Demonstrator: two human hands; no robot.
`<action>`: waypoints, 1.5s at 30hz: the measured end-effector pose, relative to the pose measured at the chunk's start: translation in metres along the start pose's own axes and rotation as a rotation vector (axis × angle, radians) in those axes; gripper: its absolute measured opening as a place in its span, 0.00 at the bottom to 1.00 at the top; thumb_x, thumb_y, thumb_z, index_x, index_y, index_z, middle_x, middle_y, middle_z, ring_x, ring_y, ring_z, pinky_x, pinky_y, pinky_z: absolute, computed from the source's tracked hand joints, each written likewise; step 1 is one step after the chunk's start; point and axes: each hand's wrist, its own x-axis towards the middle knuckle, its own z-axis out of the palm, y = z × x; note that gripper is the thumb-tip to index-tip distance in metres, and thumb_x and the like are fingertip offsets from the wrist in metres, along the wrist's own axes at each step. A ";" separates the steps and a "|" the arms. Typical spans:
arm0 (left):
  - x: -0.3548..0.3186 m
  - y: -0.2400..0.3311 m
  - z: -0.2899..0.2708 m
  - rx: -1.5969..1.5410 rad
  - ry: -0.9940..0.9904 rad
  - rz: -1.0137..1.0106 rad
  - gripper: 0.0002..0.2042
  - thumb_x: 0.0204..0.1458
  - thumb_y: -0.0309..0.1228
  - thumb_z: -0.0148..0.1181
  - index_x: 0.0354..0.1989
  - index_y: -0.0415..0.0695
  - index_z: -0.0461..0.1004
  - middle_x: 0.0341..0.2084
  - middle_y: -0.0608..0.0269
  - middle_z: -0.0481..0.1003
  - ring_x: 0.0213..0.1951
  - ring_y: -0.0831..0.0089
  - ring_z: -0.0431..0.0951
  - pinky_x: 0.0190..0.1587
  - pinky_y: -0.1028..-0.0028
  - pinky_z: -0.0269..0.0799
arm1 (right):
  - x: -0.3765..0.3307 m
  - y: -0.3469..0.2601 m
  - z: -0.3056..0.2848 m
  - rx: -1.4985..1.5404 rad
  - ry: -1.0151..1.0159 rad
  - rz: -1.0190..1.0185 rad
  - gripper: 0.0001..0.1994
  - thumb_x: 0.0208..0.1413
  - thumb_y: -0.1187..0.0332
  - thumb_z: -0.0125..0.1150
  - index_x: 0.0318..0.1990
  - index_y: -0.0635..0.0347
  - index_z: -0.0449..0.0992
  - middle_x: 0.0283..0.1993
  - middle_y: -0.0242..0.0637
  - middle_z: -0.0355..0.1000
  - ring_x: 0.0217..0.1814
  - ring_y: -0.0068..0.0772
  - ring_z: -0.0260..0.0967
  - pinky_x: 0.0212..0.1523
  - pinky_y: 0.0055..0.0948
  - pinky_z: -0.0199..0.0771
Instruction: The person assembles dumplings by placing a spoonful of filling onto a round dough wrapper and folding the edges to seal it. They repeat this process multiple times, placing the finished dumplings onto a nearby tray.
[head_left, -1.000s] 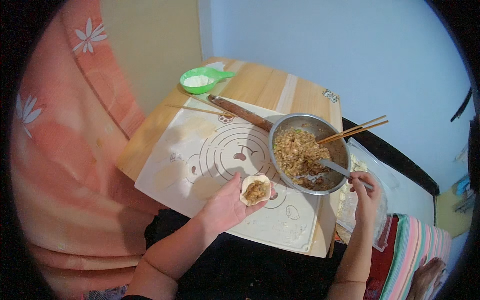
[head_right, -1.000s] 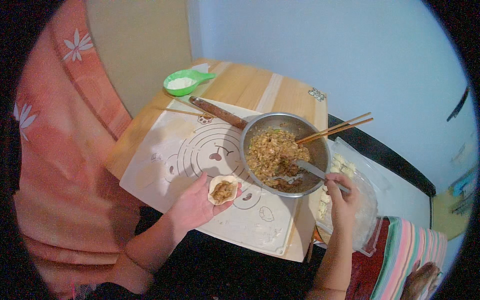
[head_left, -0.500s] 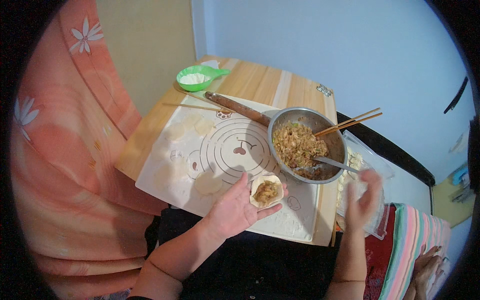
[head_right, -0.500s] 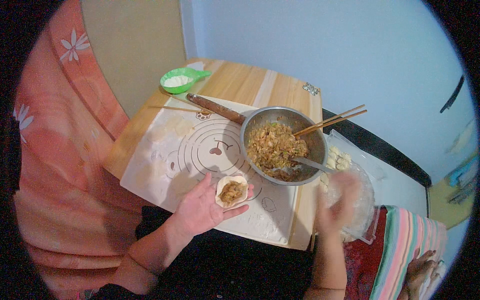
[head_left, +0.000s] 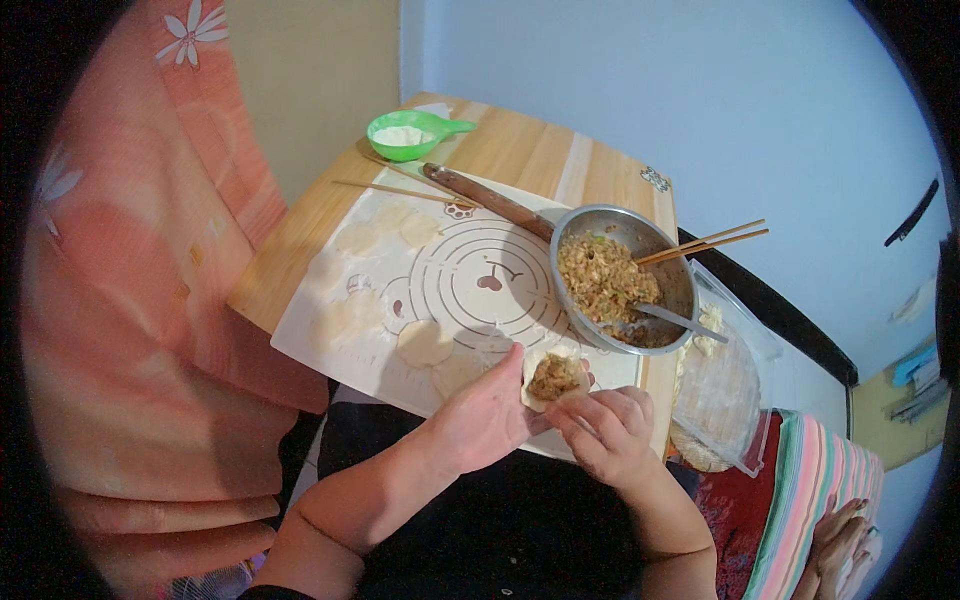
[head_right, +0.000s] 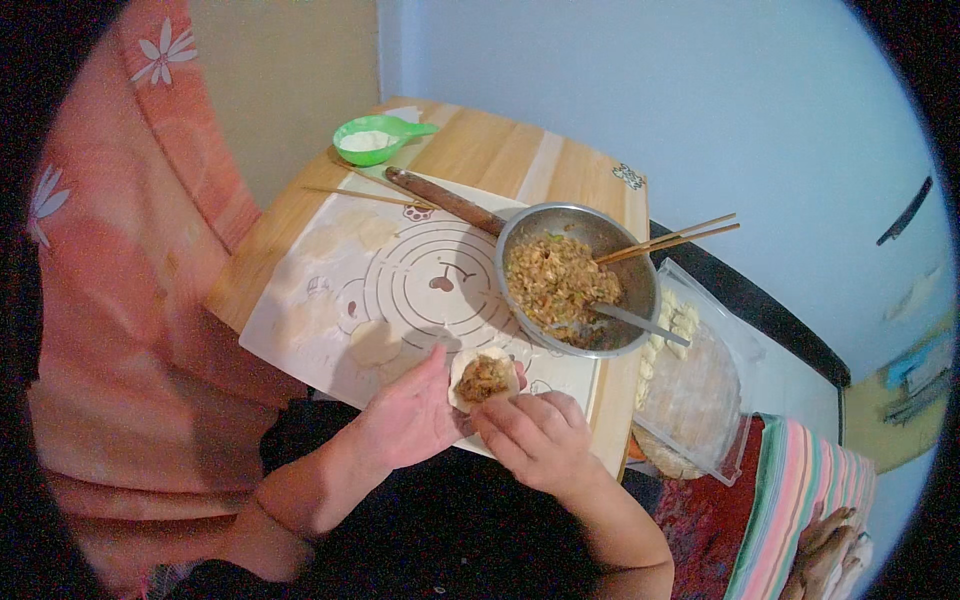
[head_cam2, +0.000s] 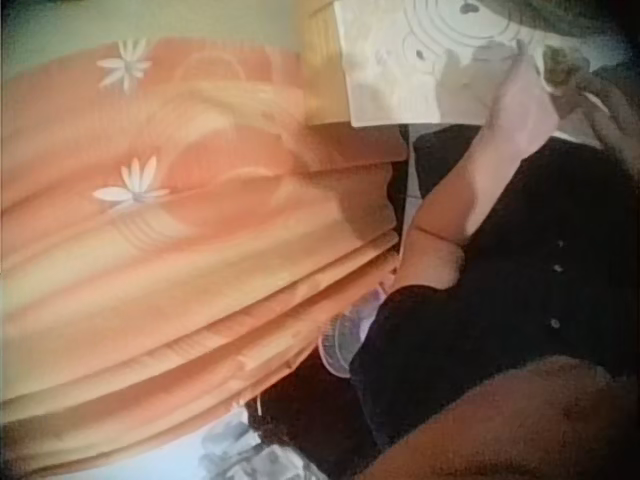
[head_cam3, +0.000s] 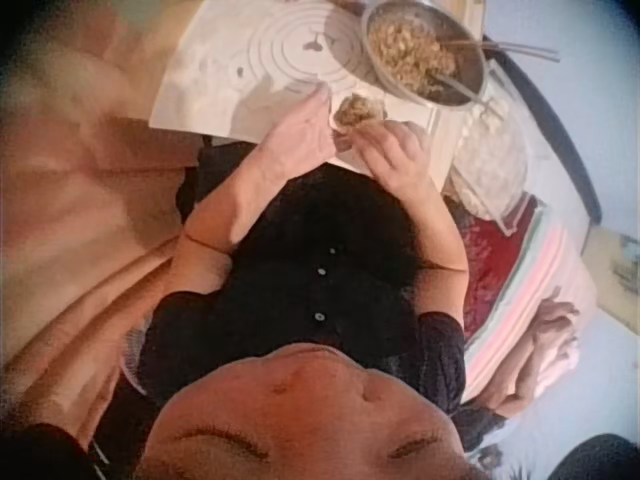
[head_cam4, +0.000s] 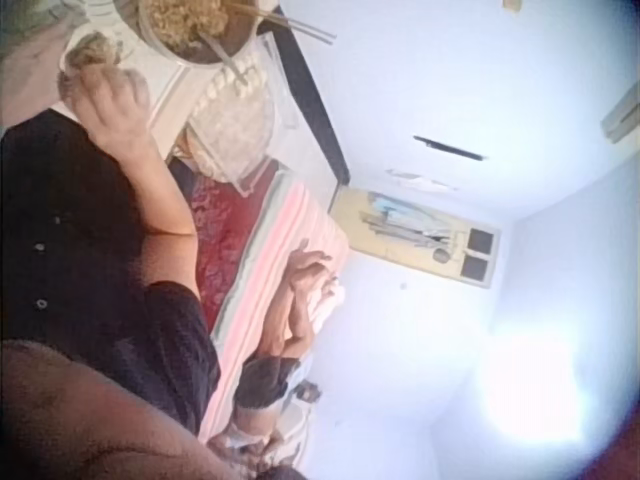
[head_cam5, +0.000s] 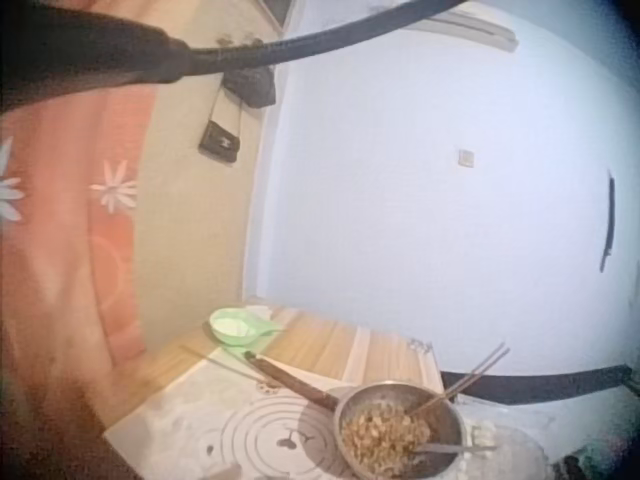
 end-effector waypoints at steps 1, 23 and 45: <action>0.000 0.000 0.000 0.003 -0.005 0.015 0.28 0.63 0.47 0.27 0.62 0.35 0.50 0.59 0.52 0.60 0.60 0.63 0.61 0.62 0.64 0.55 | 0.000 0.000 0.002 0.031 -0.013 0.035 0.13 0.42 0.66 0.60 0.39 0.49 0.77 0.41 0.25 0.69 0.41 0.25 0.65 0.38 0.27 0.63; 0.006 0.008 0.003 0.086 -0.097 0.074 0.24 0.63 0.40 0.34 0.62 0.38 0.53 0.61 0.55 0.59 0.58 0.67 0.64 0.57 0.66 0.60 | 0.012 -0.013 0.011 0.404 0.186 0.466 0.13 0.33 0.78 0.68 0.32 0.59 0.76 0.41 0.40 0.69 0.41 0.40 0.68 0.39 0.33 0.69; 0.009 -0.009 0.000 0.383 0.109 0.101 0.19 0.62 0.33 0.40 0.60 0.42 0.57 0.53 0.58 0.65 0.53 0.73 0.67 0.55 0.69 0.64 | 0.005 -0.007 0.009 0.530 0.182 0.705 0.05 0.44 0.75 0.64 0.31 0.60 0.75 0.41 0.39 0.74 0.48 0.40 0.67 0.48 0.35 0.65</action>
